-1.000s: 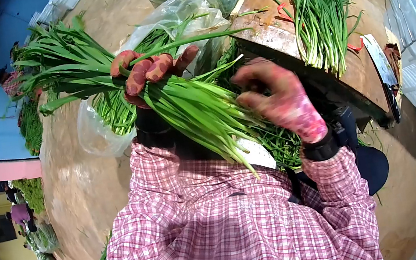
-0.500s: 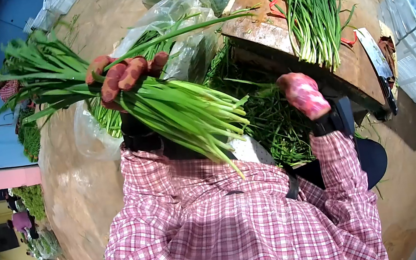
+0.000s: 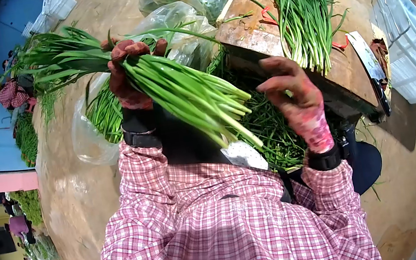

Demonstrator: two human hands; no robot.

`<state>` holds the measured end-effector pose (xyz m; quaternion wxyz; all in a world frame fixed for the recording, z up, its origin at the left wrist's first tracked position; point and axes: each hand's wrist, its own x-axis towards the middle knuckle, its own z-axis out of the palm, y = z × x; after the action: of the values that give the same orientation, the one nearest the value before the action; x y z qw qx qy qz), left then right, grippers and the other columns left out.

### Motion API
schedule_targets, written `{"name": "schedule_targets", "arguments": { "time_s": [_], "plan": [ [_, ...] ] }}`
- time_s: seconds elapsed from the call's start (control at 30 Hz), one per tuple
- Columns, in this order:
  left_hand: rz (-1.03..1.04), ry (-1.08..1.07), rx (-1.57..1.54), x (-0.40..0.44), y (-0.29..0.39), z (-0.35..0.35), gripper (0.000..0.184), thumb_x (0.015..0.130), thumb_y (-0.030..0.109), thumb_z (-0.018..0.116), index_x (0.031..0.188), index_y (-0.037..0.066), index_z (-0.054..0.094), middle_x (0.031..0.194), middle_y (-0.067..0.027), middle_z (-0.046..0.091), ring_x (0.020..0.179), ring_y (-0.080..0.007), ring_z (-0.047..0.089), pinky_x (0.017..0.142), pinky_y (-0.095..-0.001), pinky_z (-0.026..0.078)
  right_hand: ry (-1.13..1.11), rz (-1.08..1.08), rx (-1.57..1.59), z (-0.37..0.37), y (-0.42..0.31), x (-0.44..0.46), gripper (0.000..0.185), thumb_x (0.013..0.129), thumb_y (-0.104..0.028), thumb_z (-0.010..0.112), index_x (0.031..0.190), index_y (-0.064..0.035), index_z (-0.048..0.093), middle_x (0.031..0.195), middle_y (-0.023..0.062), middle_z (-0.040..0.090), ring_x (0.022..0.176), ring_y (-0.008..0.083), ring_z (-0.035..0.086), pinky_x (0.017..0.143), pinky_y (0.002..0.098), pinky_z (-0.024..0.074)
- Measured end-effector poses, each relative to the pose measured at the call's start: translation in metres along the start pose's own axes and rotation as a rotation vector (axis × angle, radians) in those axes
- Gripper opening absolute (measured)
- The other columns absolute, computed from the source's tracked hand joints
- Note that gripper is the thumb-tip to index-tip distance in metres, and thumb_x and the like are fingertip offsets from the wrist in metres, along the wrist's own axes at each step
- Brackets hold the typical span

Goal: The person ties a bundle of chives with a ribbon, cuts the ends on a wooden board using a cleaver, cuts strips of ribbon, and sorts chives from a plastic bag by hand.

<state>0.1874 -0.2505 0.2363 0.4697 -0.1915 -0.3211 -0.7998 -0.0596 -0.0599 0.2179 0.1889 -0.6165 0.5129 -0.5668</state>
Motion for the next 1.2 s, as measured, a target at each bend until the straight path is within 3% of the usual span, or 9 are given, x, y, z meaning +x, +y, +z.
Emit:
{"name": "schedule_targets", "arguments": {
  "time_s": [0.1, 0.3, 0.5, 0.63, 0.7, 0.83, 0.9, 0.97, 1.2],
  "plan": [
    [-0.027, 0.027, -0.036, 0.002, -0.011, 0.000, 0.031, 0.094, 0.017, 0.061, 0.123, 0.025, 0.050, 0.107, 0.0068, 0.059, 0.111, -0.0152, 0.056, 0.113, -0.0599, 0.024, -0.104, -0.242, -0.452, 0.018, -0.017, 0.015, 0.028, 0.073, 0.000, 0.070, 0.095, -0.0169, 0.071, 0.127, 0.0089, 0.057, 0.117, 0.0329, 0.053, 0.097, 0.0414, 0.0441],
    [-0.020, 0.182, 0.043, 0.006, -0.015, -0.007, 0.026, 0.097, 0.021, 0.057, 0.123, 0.022, 0.053, 0.107, 0.0034, 0.062, 0.113, -0.0197, 0.056, 0.109, -0.0593, 0.034, -0.148, -0.368, -0.571, 0.028, -0.016, 0.020, 0.029, 0.069, -0.020, 0.073, 0.098, -0.0171, 0.069, 0.127, 0.0079, 0.055, 0.124, 0.0333, 0.047, 0.100, 0.0480, 0.0367],
    [-0.212, 0.350, 0.107, 0.022, -0.013, -0.016, 0.019, 0.094, 0.018, 0.060, 0.105, 0.004, 0.064, 0.106, -0.0097, 0.066, 0.109, -0.0252, 0.060, 0.105, -0.0566, 0.042, -0.028, -0.143, -0.306, 0.033, 0.015, 0.014, 0.029, 0.067, -0.011, 0.073, 0.096, -0.0099, 0.070, 0.118, 0.0109, 0.058, 0.116, 0.0328, 0.050, 0.099, 0.0450, 0.0382],
    [-0.181, 0.577, 0.235, 0.034, -0.002, -0.038, 0.018, 0.094, 0.019, 0.061, 0.106, 0.006, 0.060, 0.111, -0.0117, 0.065, 0.103, -0.0291, 0.062, 0.096, -0.0518, 0.048, -0.321, -0.189, -0.515, -0.003, 0.032, -0.006, 0.022, 0.069, -0.009, 0.071, 0.091, -0.0068, 0.067, 0.103, 0.0140, 0.064, 0.106, 0.0371, 0.057, 0.092, 0.0435, 0.0444],
    [-0.175, 0.729, 0.241, 0.044, 0.010, -0.038, 0.018, 0.095, 0.020, 0.061, 0.105, 0.005, 0.060, 0.110, -0.0123, 0.066, 0.101, -0.0287, 0.062, 0.092, -0.0484, 0.049, -0.557, 0.162, -0.819, -0.024, 0.062, -0.025, 0.019, 0.073, -0.007, 0.071, 0.091, -0.0056, 0.067, 0.097, 0.0149, 0.065, 0.097, 0.0364, 0.061, 0.084, 0.0424, 0.0491],
    [-0.166, 0.887, 0.246, 0.049, -0.001, -0.031, 0.017, 0.093, 0.019, 0.061, 0.098, 0.003, 0.061, 0.104, -0.0141, 0.068, 0.095, -0.0305, 0.063, 0.088, -0.0478, 0.050, 0.227, 0.088, -0.110, -0.016, 0.032, -0.011, 0.015, 0.084, -0.002, 0.069, 0.099, -0.0028, 0.066, 0.102, 0.0111, 0.062, 0.093, 0.0220, 0.063, 0.080, 0.0314, 0.0510],
    [-0.165, 0.894, 0.320, 0.048, -0.011, -0.028, 0.015, 0.090, 0.016, 0.063, 0.098, 0.002, 0.061, 0.099, -0.0147, 0.068, 0.090, -0.0315, 0.063, 0.087, -0.0469, 0.050, 0.284, -0.074, -0.314, -0.012, -0.013, 0.006, 0.044, 0.075, -0.010, 0.080, 0.115, -0.0039, 0.061, 0.120, 0.0145, 0.056, 0.108, 0.0297, 0.057, 0.094, 0.0365, 0.0474],
    [-0.161, 0.898, 0.334, 0.044, -0.019, -0.042, 0.019, 0.092, 0.018, 0.061, 0.100, 0.001, 0.062, 0.103, -0.0146, 0.068, 0.095, -0.0330, 0.063, 0.089, -0.0498, 0.049, 0.137, -0.269, -0.624, -0.001, -0.058, 0.030, 0.095, 0.057, -0.043, 0.086, 0.133, -0.0023, 0.047, 0.135, 0.0176, 0.048, 0.131, 0.0367, 0.040, 0.111, 0.0502, 0.0275],
    [-0.253, 0.921, 0.306, 0.041, -0.050, -0.029, 0.016, 0.091, 0.013, 0.060, 0.099, 0.000, 0.065, 0.090, -0.0101, 0.068, 0.081, -0.0242, 0.064, 0.079, -0.0375, 0.053, -0.223, 0.116, -0.779, 0.050, 0.004, 0.036, 0.123, 0.055, -0.056, 0.085, 0.146, 0.0008, 0.026, 0.135, 0.0241, 0.049, 0.131, 0.0436, 0.040, 0.112, 0.0514, 0.0245]
  ]
}}
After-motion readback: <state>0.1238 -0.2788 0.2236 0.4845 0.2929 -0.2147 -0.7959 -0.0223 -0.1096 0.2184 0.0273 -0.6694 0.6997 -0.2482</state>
